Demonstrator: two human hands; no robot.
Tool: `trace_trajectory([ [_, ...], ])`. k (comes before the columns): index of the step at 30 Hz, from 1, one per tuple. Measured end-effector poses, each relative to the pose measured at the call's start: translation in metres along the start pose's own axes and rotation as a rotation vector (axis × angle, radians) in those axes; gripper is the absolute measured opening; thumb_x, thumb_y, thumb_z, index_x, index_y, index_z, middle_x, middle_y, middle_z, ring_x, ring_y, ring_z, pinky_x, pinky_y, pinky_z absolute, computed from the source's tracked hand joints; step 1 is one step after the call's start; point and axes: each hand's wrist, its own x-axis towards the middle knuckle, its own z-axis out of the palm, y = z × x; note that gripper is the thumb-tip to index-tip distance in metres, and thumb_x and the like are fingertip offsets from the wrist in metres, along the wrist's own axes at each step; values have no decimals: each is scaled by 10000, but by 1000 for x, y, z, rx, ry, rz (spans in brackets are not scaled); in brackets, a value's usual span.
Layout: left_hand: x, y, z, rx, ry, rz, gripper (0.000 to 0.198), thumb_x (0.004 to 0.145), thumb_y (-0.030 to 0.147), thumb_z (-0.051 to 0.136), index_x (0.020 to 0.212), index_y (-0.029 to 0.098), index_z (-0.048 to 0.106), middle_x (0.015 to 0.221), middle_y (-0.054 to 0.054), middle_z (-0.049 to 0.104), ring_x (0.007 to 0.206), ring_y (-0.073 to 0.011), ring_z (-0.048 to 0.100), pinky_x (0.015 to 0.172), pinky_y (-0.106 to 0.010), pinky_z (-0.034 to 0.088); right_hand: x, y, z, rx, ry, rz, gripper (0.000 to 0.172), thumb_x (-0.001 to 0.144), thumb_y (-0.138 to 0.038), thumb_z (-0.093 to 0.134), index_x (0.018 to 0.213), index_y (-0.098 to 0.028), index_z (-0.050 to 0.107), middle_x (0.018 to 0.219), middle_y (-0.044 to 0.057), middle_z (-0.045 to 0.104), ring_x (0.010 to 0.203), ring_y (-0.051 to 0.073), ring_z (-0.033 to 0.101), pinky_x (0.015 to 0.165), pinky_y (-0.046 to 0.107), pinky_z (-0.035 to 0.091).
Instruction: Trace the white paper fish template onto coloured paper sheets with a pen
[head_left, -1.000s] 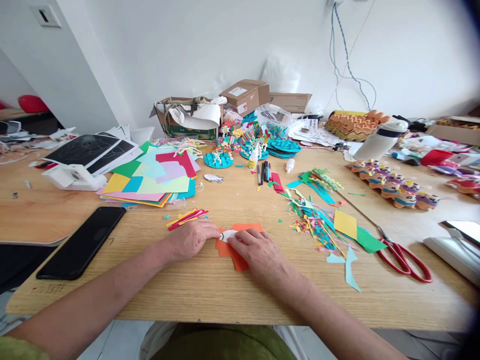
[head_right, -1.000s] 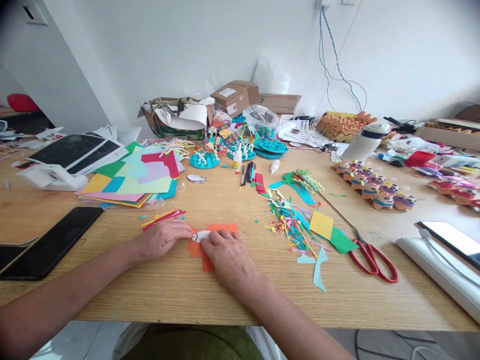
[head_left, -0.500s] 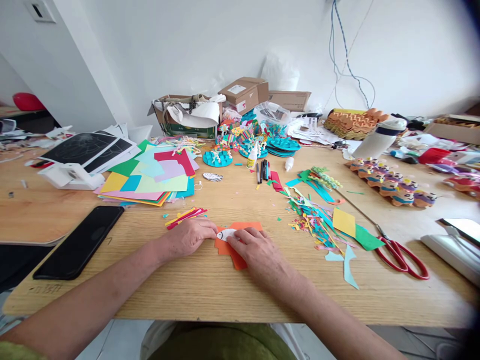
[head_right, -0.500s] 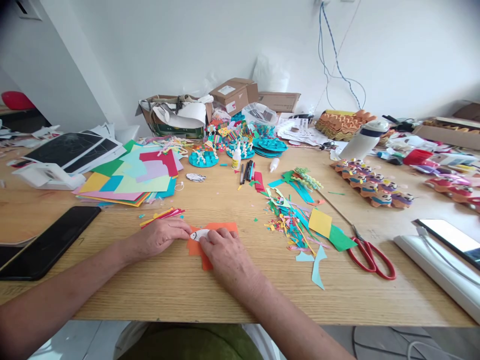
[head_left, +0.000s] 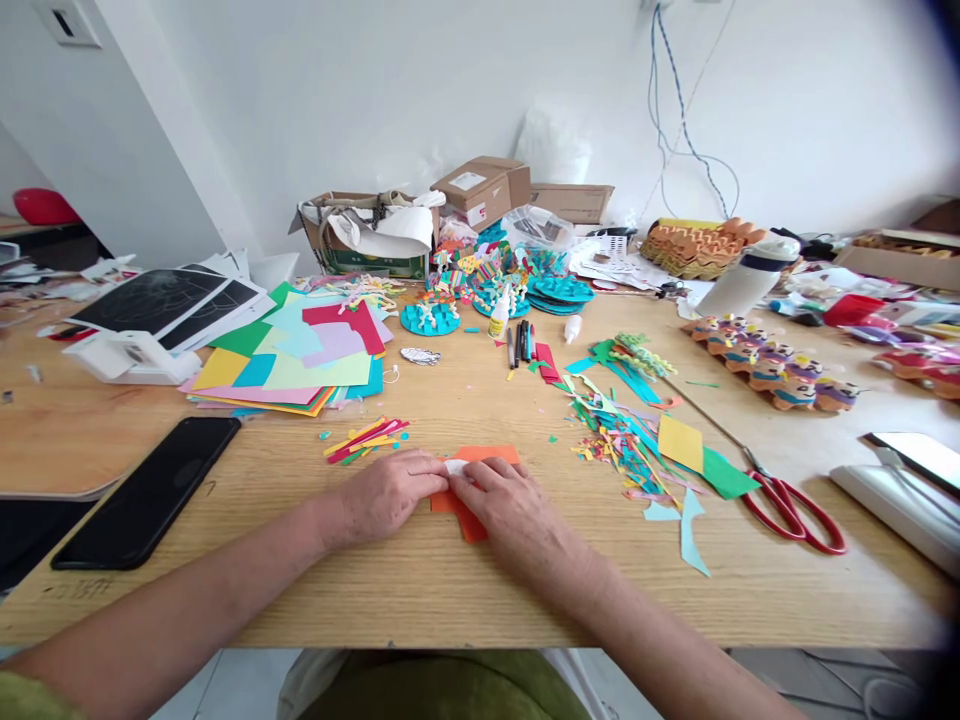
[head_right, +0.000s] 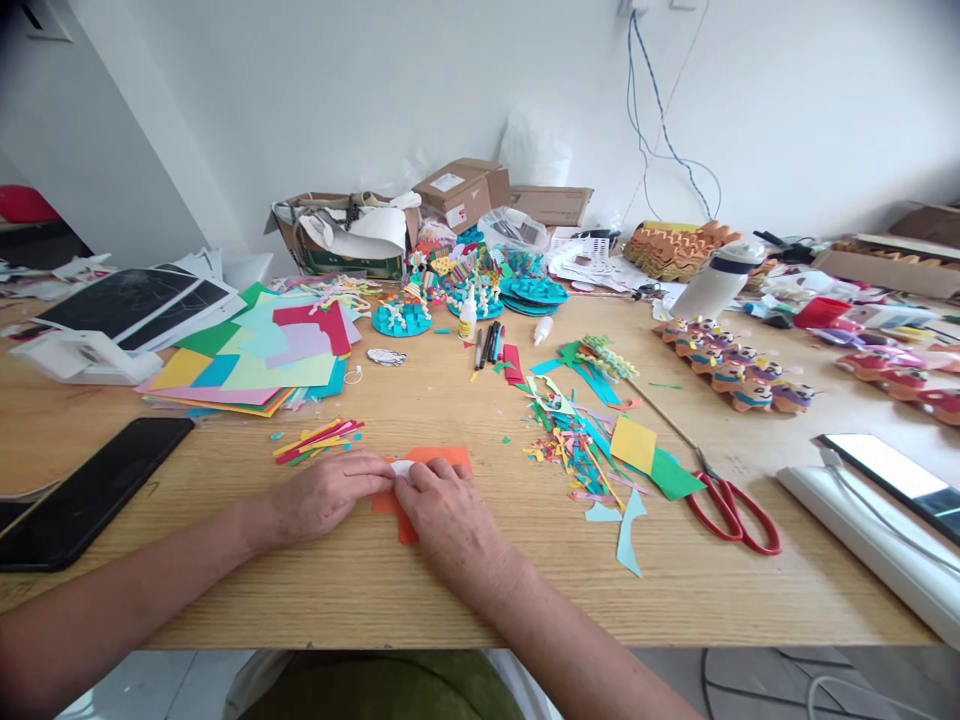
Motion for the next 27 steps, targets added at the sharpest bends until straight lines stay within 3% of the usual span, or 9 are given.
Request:
trace_trajectory([
  [11, 3, 2, 9, 184, 50, -7, 341, 907, 128, 283, 1068, 147, 584, 1049, -85, 623, 946, -175, 568, 824, -319, 475, -10, 4, -8, 116, 22, -4, 271, 827, -72, 403, 1033, -169, 549, 1046, 78, 588, 953, 175, 520, 839, 300, 383],
  [14, 4, 4, 7, 202, 53, -1, 314, 915, 184, 312, 1030, 169, 603, 1008, -73, 631, 919, -178, 576, 793, -314, 487, -22, 16, -20, 140, 106, 67, 320, 808, -44, 380, 1018, -178, 579, 1120, 76, 569, 954, 164, 540, 823, 271, 395],
  [18, 3, 2, 6, 199, 61, 17, 324, 914, 197, 308, 1016, 195, 616, 996, -52, 635, 917, -164, 578, 791, -285, 486, -51, 51, -41, 126, 177, 352, 319, 799, -42, 379, 958, -174, 622, 1044, 71, 617, 935, 156, 569, 782, 237, 399],
  [22, -1, -4, 10, 193, 64, 24, 334, 899, 181, 315, 1034, 217, 618, 1019, -37, 633, 941, -153, 571, 829, -279, 477, -95, 99, -51, -29, 173, 848, 221, 823, -178, 413, 838, -196, 632, 892, 62, 652, 789, 191, 594, 626, 260, 378],
  [27, -2, -6, 14, 191, 121, 24, 324, 895, 185, 327, 1051, 207, 610, 1021, -40, 630, 932, -154, 575, 801, -257, 484, -144, 142, -48, -175, 103, 1090, 213, 807, -231, 395, 808, -194, 605, 882, 86, 644, 786, 218, 576, 578, 275, 332],
])
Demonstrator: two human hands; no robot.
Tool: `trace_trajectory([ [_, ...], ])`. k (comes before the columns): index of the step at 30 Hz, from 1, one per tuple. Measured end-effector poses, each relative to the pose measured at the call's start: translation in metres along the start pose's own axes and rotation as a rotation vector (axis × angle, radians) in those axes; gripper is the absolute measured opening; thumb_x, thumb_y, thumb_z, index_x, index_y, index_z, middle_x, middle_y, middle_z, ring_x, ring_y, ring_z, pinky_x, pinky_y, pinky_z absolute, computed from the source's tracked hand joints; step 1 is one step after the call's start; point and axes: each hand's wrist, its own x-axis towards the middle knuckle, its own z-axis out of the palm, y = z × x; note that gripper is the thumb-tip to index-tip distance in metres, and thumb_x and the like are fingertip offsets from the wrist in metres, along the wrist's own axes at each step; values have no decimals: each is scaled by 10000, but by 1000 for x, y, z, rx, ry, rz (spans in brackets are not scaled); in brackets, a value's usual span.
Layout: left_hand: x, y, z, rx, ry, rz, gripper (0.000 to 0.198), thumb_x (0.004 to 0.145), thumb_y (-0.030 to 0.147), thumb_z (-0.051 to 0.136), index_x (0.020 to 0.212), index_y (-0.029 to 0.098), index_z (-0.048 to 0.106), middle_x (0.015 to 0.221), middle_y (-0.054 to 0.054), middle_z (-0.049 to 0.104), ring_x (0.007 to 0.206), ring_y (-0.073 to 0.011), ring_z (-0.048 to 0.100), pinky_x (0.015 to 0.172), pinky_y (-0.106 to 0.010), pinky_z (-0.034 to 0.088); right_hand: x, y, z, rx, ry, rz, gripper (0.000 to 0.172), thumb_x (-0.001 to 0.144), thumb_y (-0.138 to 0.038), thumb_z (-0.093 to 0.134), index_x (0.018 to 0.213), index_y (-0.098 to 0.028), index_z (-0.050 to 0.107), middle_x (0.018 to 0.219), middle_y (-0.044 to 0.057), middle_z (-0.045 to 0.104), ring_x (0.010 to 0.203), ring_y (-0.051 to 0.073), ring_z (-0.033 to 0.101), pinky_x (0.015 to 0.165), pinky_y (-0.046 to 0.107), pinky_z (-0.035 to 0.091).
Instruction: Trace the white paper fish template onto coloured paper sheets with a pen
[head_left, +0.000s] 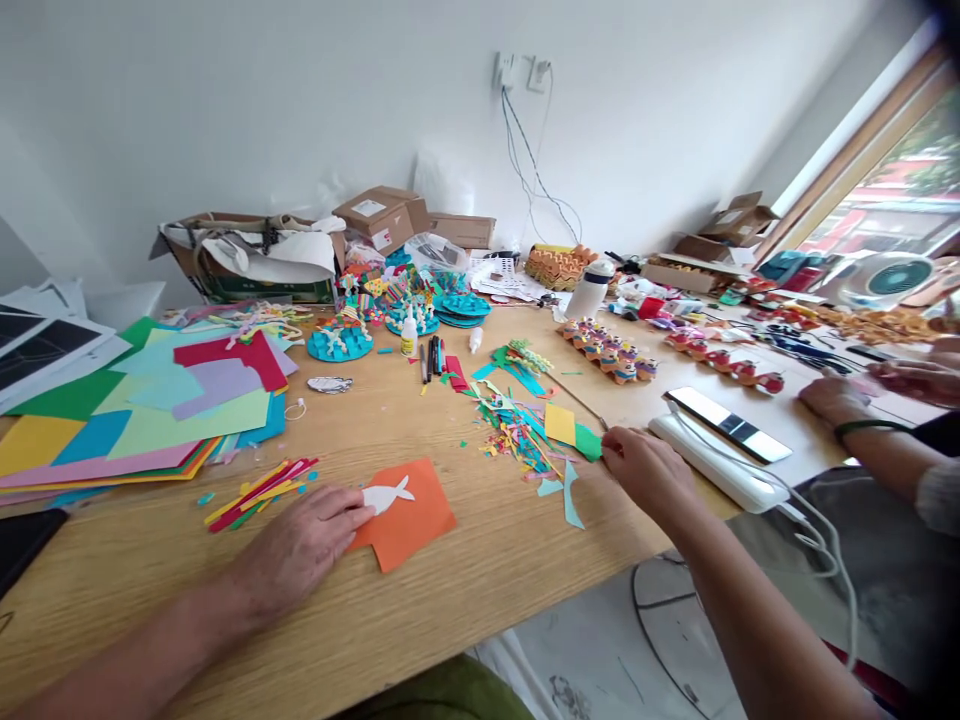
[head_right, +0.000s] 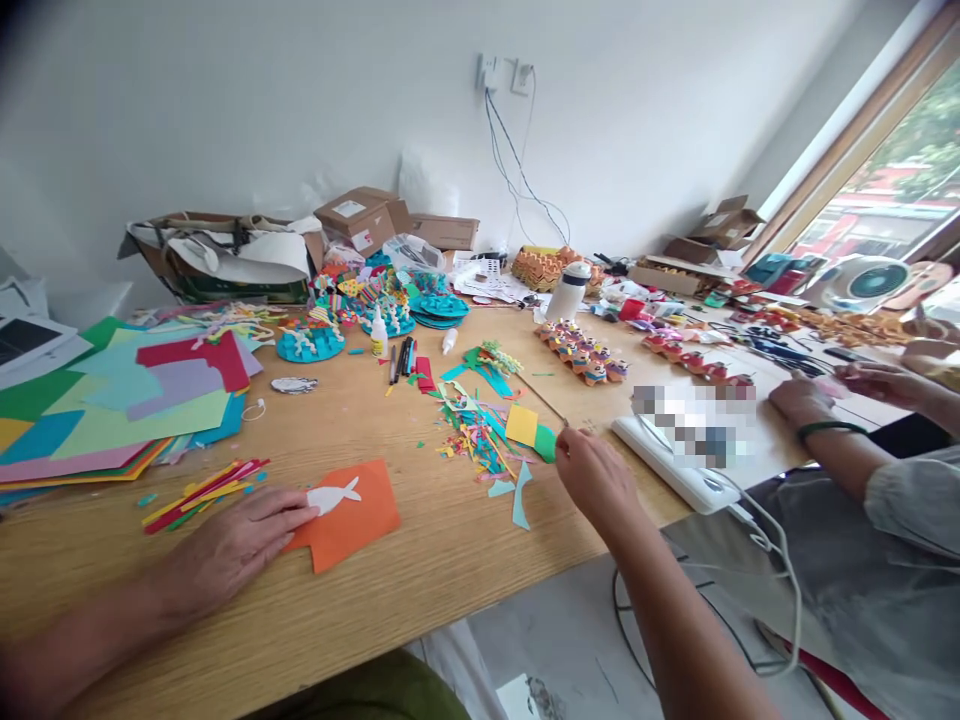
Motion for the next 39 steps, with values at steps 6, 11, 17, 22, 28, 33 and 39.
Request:
trace_trajectory([
  [6, 0, 2, 1, 7, 11, -9, 342, 890, 179, 313, 1046, 229, 614, 1032, -35, 624, 931, -149, 574, 809, -256, 485, -3, -11, 8, 26, -37, -96, 250, 835, -240, 373, 797, -195, 616, 882, 78, 645, 779, 198, 586, 592, 267, 338],
  [11, -4, 1, 4, 12, -19, -35, 342, 882, 165, 334, 1091, 252, 591, 1090, -27, 611, 982, -151, 559, 857, -281, 473, -11, -64, 0, 154, -64, -335, 249, 852, -202, 377, 825, -193, 624, 858, 54, 650, 774, 163, 589, 606, 238, 344],
  [17, -2, 0, 2, 31, -19, 9, 325, 878, 145, 351, 1067, 219, 605, 1068, -34, 634, 983, -152, 569, 872, -286, 467, 5, -113, -12, 250, -84, -549, 229, 820, -150, 416, 782, -181, 639, 816, 42, 663, 755, 145, 582, 630, 223, 345],
  [22, 3, 5, -2, 34, -6, 22, 329, 882, 130, 325, 1012, 199, 619, 1016, -41, 647, 934, -154, 578, 821, -279, 486, 56, -142, -17, 269, -90, -528, 216, 797, -165, 443, 799, -184, 659, 737, 26, 660, 706, 139, 579, 580, 217, 346],
  [28, 8, 10, -3, 82, 58, 50, 359, 920, 154, 252, 976, 183, 606, 940, -37, 662, 843, -143, 590, 761, -235, 489, 122, -177, -5, 261, -139, -477, 177, 837, -199, 487, 904, -129, 635, 806, 35, 652, 747, 141, 595, 632, 242, 439],
  [33, 13, 10, -6, 84, 135, 61, 356, 928, 155, 242, 968, 187, 594, 896, -19, 666, 816, -128, 585, 767, -206, 472, 154, -207, 15, 201, -141, -474, 249, 862, -314, 508, 1032, -141, 563, 1026, 55, 592, 882, 170, 584, 757, 372, 488],
  [39, 14, 8, -6, 78, 128, 72, 331, 935, 170, 257, 987, 166, 584, 861, -21, 644, 778, -124, 557, 749, -199, 471, 169, -237, 29, 116, -109, -385, 280, 868, -310, 497, 1097, -152, 533, 1075, 69, 572, 919, 183, 573, 777, 389, 483],
])
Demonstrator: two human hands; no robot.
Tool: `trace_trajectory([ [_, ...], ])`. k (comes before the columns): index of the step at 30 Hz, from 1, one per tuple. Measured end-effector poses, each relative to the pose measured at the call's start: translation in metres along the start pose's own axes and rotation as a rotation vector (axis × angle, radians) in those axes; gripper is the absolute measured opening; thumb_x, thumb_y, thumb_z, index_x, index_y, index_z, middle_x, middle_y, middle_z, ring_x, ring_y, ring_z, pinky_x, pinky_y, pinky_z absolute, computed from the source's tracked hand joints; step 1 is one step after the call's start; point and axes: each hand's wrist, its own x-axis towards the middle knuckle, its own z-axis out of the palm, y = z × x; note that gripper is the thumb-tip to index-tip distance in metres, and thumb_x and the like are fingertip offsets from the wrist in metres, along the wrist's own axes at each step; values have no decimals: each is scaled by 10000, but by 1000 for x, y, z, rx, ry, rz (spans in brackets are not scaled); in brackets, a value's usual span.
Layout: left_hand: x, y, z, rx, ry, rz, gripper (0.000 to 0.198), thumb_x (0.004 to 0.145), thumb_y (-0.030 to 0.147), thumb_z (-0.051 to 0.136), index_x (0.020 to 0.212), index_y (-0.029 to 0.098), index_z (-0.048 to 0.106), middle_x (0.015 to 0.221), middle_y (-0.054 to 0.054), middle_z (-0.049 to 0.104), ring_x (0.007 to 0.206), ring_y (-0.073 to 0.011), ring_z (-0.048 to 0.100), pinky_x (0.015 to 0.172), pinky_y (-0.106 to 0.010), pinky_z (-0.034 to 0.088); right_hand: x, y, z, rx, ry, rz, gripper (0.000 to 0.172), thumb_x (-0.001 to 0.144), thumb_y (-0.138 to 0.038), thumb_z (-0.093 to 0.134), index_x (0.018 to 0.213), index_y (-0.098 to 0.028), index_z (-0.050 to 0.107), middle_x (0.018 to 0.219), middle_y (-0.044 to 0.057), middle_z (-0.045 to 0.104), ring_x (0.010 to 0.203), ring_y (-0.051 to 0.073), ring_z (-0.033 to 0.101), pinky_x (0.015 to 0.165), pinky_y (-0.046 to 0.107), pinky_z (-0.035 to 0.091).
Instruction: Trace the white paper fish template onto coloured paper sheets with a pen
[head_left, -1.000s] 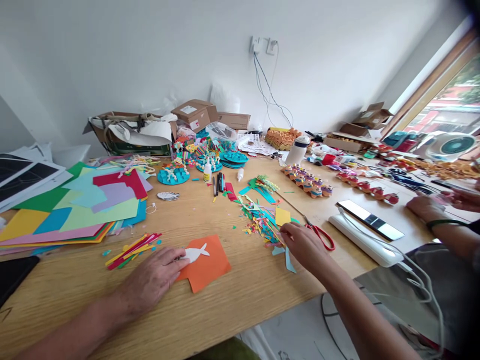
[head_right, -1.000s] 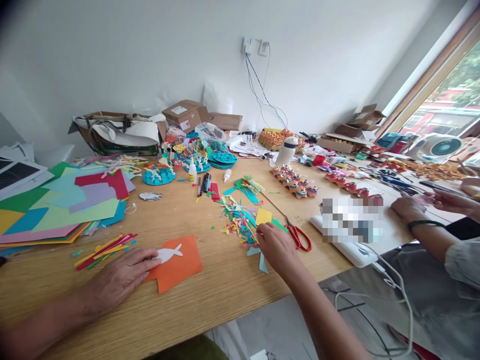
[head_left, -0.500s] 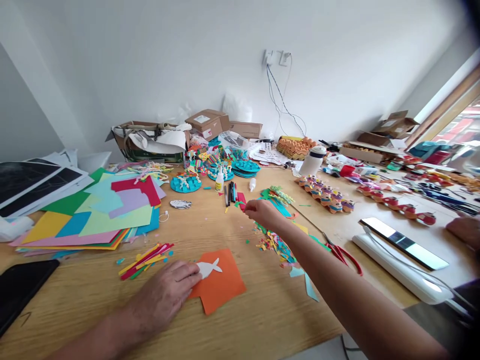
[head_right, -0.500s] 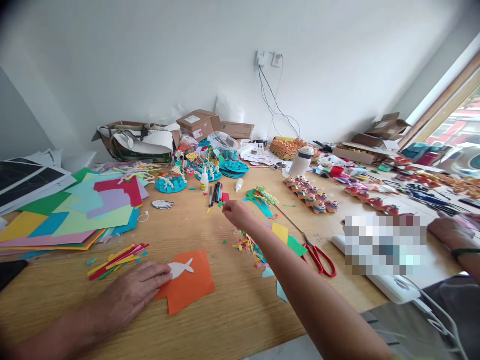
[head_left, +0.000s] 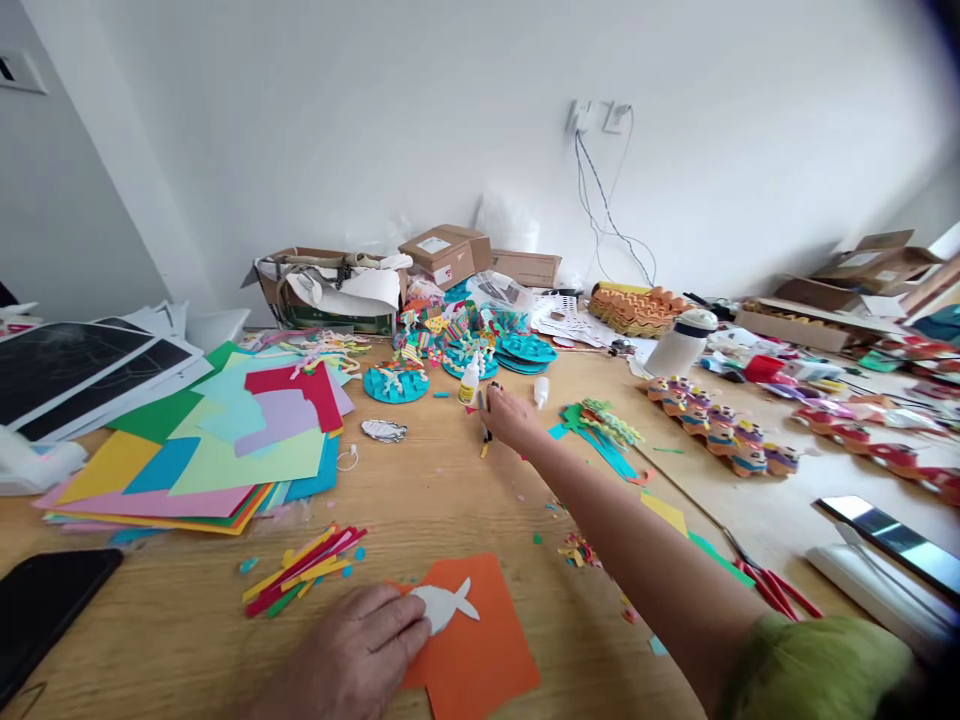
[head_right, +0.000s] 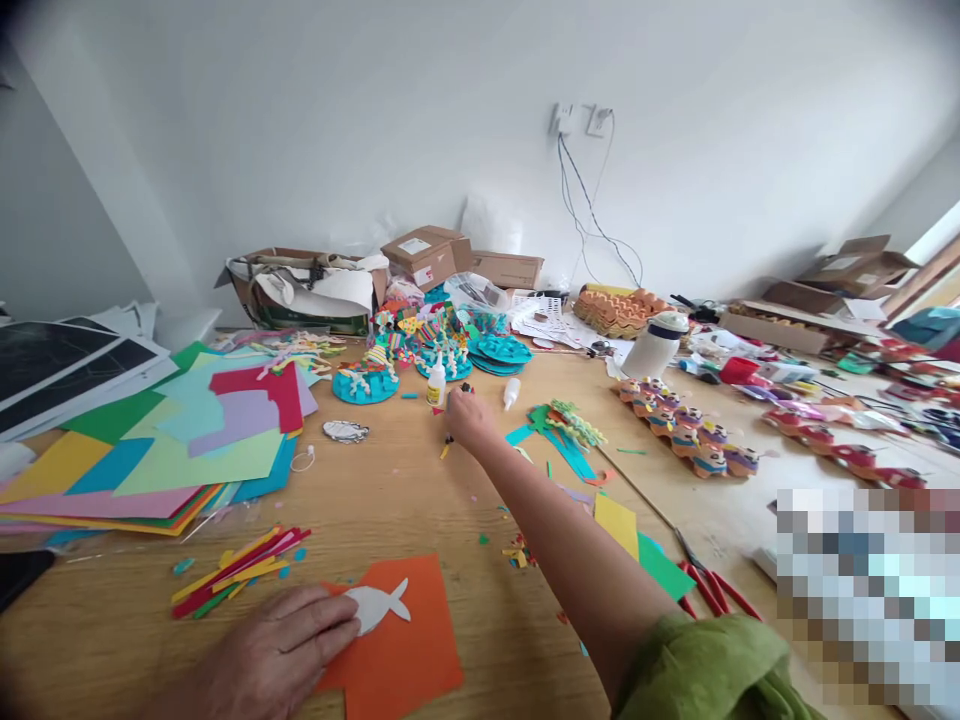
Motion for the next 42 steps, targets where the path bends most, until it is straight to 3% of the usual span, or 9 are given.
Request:
trace_trajectory([
  [12, -5, -3, 15, 11, 102, -28, 368, 954, 208, 232, 895, 190, 595, 811, 16, 636, 725, -112, 529, 748, -190, 433, 10, -13, 5, -56, -68, 71, 299, 865, -305, 503, 1121, -150, 519, 1081, 72, 568, 904, 180, 579, 761, 381, 492],
  [30, -3, -2, 6, -27, 14, -34, 326, 940, 177, 266, 981, 183, 589, 903, -11, 645, 801, -122, 551, 779, -208, 460, 1, -10, -9, -67, -62, 25, 280, 863, -307, 508, 1097, -156, 534, 1090, 67, 564, 908, 175, 575, 767, 379, 491],
  [34, -7, -2, 5, -42, -56, -29, 299, 920, 156, 297, 1025, 183, 576, 950, -17, 642, 846, -130, 558, 789, -214, 470, -25, 6, -33, -31, 15, 21, 235, 889, -290, 429, 984, -156, 598, 969, 86, 625, 876, 191, 590, 722, 328, 462],
  [38, -13, -2, 10, -14, -45, -29, 306, 902, 113, 306, 1037, 194, 569, 986, -8, 638, 902, -117, 564, 809, -194, 471, -79, 19, -58, 57, 85, -96, 309, 888, -226, 317, 963, -200, 616, 825, 52, 667, 812, 180, 611, 658, 253, 404],
  [41, -12, -1, 8, 25, -53, -23, 295, 889, 102, 337, 1024, 202, 579, 972, 5, 648, 892, -109, 576, 818, -195, 475, -123, 21, -62, 161, 82, -205, 287, 838, -163, 366, 989, -233, 600, 821, 0, 674, 751, 128, 607, 629, 207, 391],
  [42, -10, 0, 6, 33, -54, -19, 293, 892, 108, 338, 1018, 206, 584, 957, 9, 652, 883, -108, 580, 812, -198, 479, -136, 21, -60, 290, 86, -269, 292, 799, -116, 390, 976, -218, 598, 819, 0, 675, 731, 120, 602, 620, 202, 390],
])
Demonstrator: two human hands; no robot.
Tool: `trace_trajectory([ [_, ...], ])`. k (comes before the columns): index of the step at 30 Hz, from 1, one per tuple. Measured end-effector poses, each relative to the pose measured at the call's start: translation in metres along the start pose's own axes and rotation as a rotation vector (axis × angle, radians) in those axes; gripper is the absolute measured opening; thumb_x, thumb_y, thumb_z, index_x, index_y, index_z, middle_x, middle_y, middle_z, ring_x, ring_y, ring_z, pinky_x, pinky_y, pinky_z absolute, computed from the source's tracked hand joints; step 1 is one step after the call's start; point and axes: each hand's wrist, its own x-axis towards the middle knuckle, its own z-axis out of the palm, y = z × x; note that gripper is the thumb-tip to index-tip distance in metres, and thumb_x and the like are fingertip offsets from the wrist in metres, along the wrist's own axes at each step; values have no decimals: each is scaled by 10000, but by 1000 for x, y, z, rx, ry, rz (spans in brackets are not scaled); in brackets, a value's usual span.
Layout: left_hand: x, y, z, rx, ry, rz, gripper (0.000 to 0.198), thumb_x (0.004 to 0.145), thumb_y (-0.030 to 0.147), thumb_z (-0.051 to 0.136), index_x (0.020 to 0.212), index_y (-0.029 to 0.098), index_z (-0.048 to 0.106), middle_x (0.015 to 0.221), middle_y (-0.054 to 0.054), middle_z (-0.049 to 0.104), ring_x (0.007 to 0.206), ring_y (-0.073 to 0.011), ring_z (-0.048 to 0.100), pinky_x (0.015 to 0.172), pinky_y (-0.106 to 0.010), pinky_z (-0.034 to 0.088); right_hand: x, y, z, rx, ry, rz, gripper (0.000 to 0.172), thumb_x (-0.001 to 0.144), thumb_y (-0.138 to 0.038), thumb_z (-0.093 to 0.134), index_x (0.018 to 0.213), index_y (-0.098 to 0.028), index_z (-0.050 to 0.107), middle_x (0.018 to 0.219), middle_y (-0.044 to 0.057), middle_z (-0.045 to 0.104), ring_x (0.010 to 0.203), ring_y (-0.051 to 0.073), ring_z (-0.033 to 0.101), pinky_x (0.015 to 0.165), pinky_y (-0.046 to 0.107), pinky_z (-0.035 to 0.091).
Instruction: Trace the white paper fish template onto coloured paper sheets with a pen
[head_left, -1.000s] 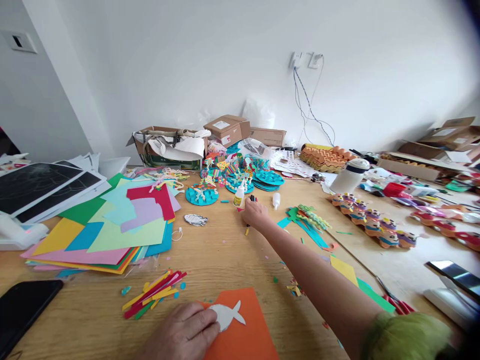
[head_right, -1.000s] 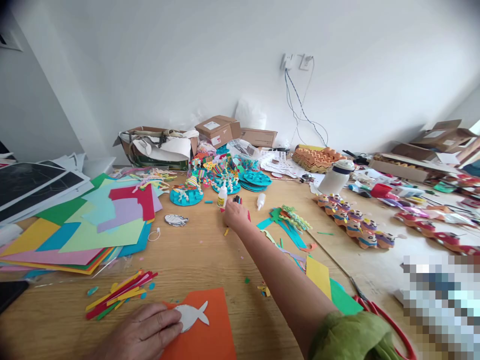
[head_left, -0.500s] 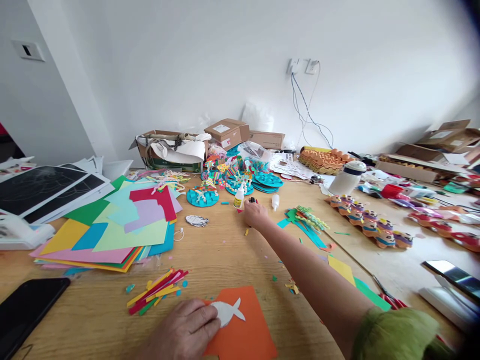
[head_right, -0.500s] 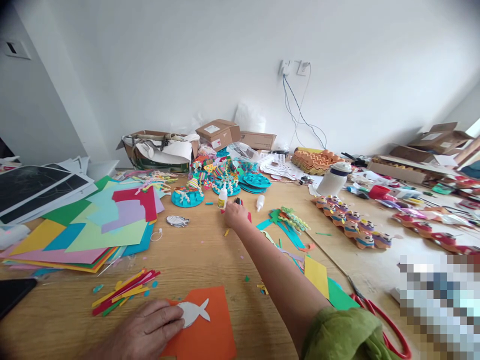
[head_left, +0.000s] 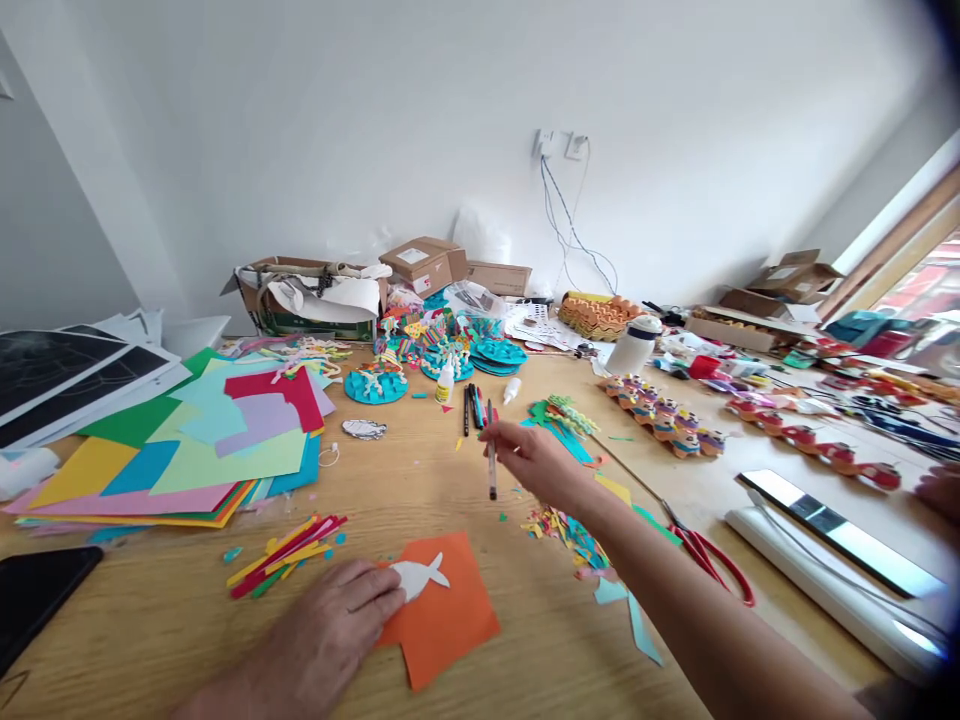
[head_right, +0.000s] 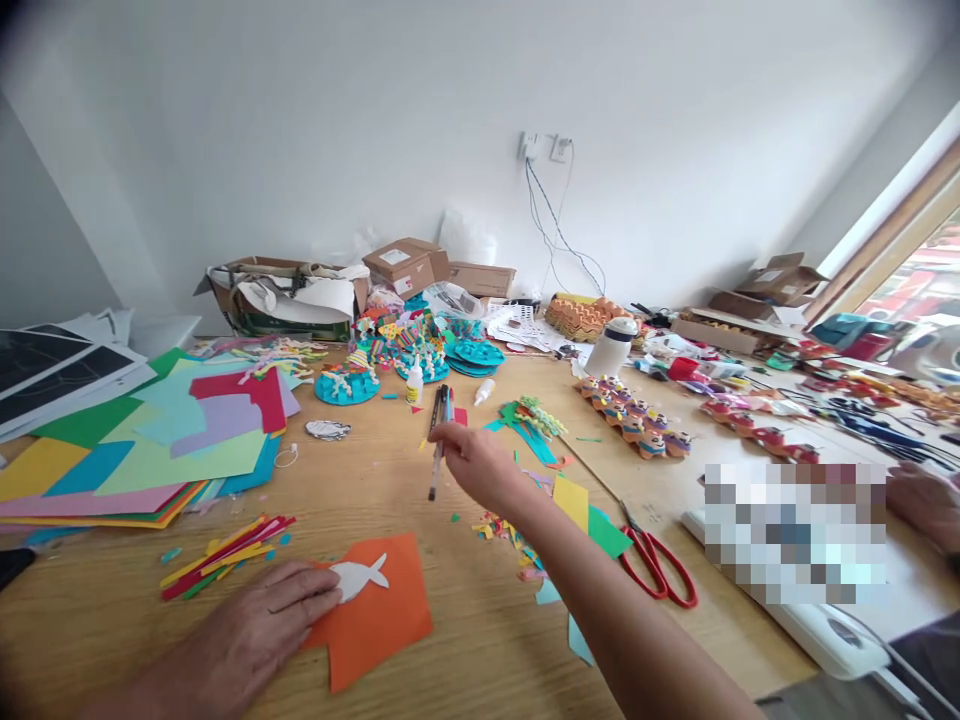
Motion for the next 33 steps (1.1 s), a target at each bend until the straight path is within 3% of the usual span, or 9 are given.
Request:
trace_trajectory([
  [3, 4, 2, -6, 1, 9, 8, 302, 916, 149, 309, 992, 203, 596, 927, 4, 660, 853, -112, 586, 776, -211, 492, -28, -5, 6, 271, 29, -99, 212, 728, -100, 470, 882, -206, 570, 698, -30, 627, 596, 98, 544, 557, 199, 375],
  [6, 6, 4, -9, 1, 8, 20, 321, 932, 186, 286, 975, 182, 603, 927, -16, 663, 851, -126, 589, 765, -235, 492, -44, -9, 9, 375, 122, -128, 38, 757, -228, 536, 754, -206, 505, 557, -64, 481, 507, 89, 429, 487, 203, 319],
  [8, 7, 4, -11, 2, 5, 32, 315, 931, 186, 291, 976, 171, 603, 924, -23, 664, 851, -130, 590, 767, -241, 487, -50, -12, 8, 453, 207, -91, 147, 790, -291, 518, 687, -204, 460, 534, -67, 416, 489, 85, 382, 463, 206, 290],
  [11, 6, 4, -12, -21, -27, 32, 296, 923, 164, 306, 980, 157, 597, 938, -32, 658, 862, -135, 582, 777, -249, 478, -54, -19, 9, 652, 267, -5, 107, 817, -296, 478, 762, -205, 479, 510, -72, 407, 472, 88, 380, 449, 207, 292],
  [14, 6, 4, -11, -85, -99, -4, 296, 919, 142, 301, 1002, 150, 585, 971, -43, 639, 886, -147, 563, 789, -269, 473, -54, -26, 17, 902, 201, 16, 128, 827, -270, 457, 911, -192, 515, 528, -54, 487, 495, 97, 431, 479, 217, 341],
  [18, 5, 5, -11, -146, -177, -53, 305, 920, 138, 289, 1017, 141, 578, 985, -61, 613, 890, -166, 542, 794, -317, 468, -53, -34, 37, 1265, -1, 9, 168, 827, -284, 454, 934, -183, 536, 764, 17, 605, 650, 114, 550, 617, 259, 446],
  [21, 5, 5, -11, -160, -196, -64, 303, 923, 143, 290, 1028, 141, 574, 971, -66, 605, 908, -167, 533, 802, -328, 463, -50, -43, 52, 1363, -138, 59, 161, 802, -284, 488, 918, -184, 538, 843, 35, 610, 782, 139, 586, 738, 313, 473],
  [27, 3, 4, -7, -158, -183, -57, 292, 918, 140, 312, 1090, 151, 547, 998, -71, 593, 950, -167, 529, 838, -336, 454, -46, -58, 75, 1204, -210, 97, 114, 793, -277, 493, 869, -192, 487, 779, -1, 551, 730, 132, 588, 673, 302, 502],
  [33, -1, 4, -2, -123, -192, -86, 321, 907, 123, 332, 1180, 177, 492, 1050, -65, 567, 951, -171, 526, 829, -337, 465, -54, -57, 92, 427, -24, -244, 111, 845, -161, 401, 904, -175, 493, 827, 60, 583, 738, 153, 547, 668, 289, 437],
])
